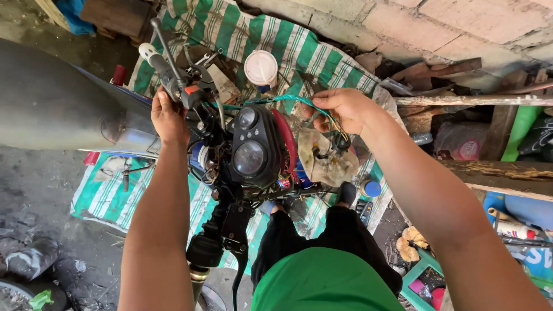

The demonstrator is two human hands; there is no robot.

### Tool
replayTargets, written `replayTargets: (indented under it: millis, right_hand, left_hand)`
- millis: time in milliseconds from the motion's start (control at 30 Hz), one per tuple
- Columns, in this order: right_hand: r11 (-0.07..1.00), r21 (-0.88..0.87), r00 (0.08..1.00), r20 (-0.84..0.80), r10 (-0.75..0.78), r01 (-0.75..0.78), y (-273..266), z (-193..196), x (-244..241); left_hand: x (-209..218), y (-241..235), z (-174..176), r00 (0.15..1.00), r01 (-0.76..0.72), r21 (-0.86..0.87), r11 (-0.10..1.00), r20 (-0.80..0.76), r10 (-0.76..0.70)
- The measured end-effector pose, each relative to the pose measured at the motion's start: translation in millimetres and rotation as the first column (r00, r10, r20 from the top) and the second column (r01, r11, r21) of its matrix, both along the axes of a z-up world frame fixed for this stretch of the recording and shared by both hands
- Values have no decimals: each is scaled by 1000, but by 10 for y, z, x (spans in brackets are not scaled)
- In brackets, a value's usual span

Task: The person works on a blue motorcycle in a cluttered outdoor area. They wipe the handlebars with a cloth, move around the bike, and then focus on the wiring under the dashboard, pulling and manipulating several wires with their hands.

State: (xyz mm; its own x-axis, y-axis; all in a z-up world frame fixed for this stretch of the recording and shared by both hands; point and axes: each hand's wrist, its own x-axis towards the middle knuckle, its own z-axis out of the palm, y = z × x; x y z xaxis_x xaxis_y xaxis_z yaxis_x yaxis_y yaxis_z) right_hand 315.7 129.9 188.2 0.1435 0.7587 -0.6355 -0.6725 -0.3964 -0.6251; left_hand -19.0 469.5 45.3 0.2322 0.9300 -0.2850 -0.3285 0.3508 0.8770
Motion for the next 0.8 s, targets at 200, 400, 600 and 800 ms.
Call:
replayTargets:
  millis: [200,400,600,800]
  right_hand:
    - [998,-35,981,186,61,-56,-45,259,-48]
    - [998,-62,932,362,10,13,-48,185,-159]
    - [993,-117,894,445,46,7,-76,255,-291]
    - [991,-134,914,403,55,-1,8,303,-362]
  left_hand:
    - [-9,-154,25,942,-37,346,938,-300,148]
    - [-89,-107,118,640,185,704,686,-616,460]
    - [-133,-128,291,725,139,704,697,-552,413]
    - [-143,-260,645,722,278,569,774,-655,223]
